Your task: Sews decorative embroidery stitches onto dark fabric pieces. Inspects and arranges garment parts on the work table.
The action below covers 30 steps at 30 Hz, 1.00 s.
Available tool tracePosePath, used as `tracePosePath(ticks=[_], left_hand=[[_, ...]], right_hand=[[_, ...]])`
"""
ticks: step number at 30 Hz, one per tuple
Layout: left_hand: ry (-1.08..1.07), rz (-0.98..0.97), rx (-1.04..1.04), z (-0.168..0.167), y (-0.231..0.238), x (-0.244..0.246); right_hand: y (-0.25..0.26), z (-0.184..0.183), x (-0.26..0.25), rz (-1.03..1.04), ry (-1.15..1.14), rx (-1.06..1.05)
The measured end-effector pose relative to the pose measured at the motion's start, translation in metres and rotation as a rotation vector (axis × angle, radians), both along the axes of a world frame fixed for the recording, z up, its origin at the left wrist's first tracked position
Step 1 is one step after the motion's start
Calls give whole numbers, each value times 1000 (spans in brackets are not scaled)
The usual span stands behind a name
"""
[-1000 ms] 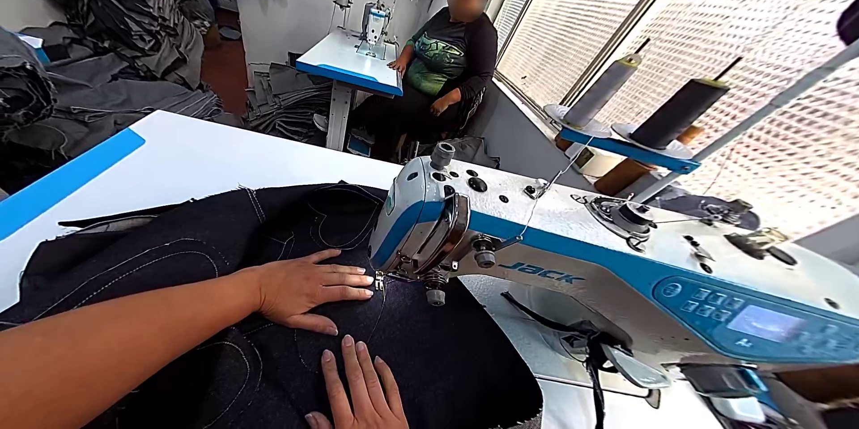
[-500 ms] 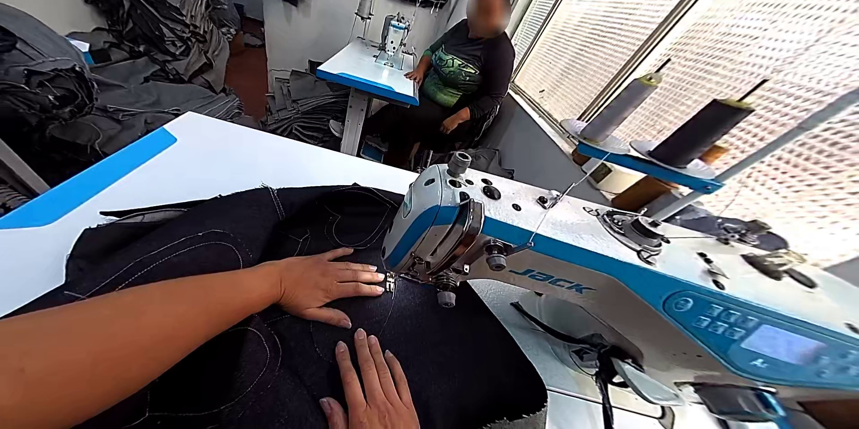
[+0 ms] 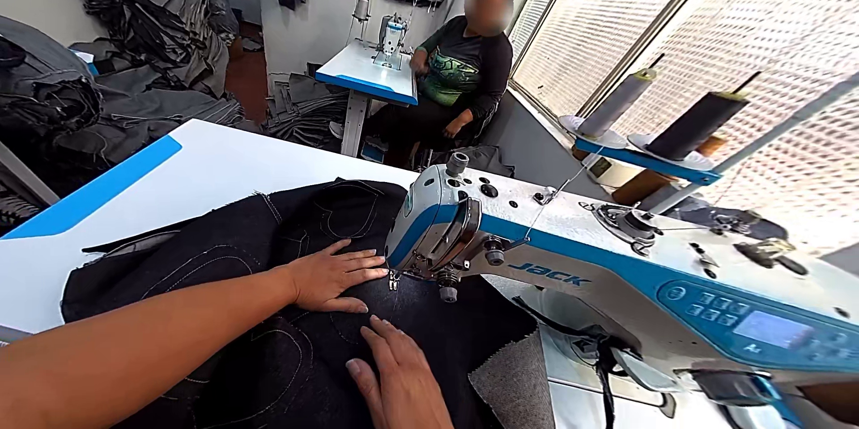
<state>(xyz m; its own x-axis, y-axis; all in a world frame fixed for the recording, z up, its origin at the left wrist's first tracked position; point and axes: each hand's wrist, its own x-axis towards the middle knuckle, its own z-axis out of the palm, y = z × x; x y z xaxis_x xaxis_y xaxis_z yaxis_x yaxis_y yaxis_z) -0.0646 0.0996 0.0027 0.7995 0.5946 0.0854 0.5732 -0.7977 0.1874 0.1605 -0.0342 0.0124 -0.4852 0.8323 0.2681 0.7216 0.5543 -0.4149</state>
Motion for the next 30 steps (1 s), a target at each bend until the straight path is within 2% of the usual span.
tracePosePath(ticks=[2,6,9,12,17,21,24,25,27,28,30], left_hand=[[0,2,1,-1,0,0],[21,17,-9,0,0,1],[13,52,-3,-1,-3,2],[28,117,-12,2,-7,5],[60,344,-53,5,-17,19],[61,448,-70,5,-20,25],[102,334,-45,14,-16,26],[104,256,-8,17,-12,28],[54,141,-2,20,-4,33],[38,128,-63,19,-2,35],[2,117,-56,10,-3,34]], right_hand=[[-14,-3,-15,-28,11,-17],[-24,-32,-25,-85,-134,215],[-22,-37,-20,-68,-163,274],[-13,-35,-7,-13,-140,266],[22,-32,29,145,-146,253],[35,-18,38,196,-178,158],[15,5,13,48,-233,-95],[8,6,2,-16,-233,-109],[-2,-4,-15,-123,-231,19],[-4,-14,-20,-157,-238,130],[-4,-27,-22,-178,-252,280]])
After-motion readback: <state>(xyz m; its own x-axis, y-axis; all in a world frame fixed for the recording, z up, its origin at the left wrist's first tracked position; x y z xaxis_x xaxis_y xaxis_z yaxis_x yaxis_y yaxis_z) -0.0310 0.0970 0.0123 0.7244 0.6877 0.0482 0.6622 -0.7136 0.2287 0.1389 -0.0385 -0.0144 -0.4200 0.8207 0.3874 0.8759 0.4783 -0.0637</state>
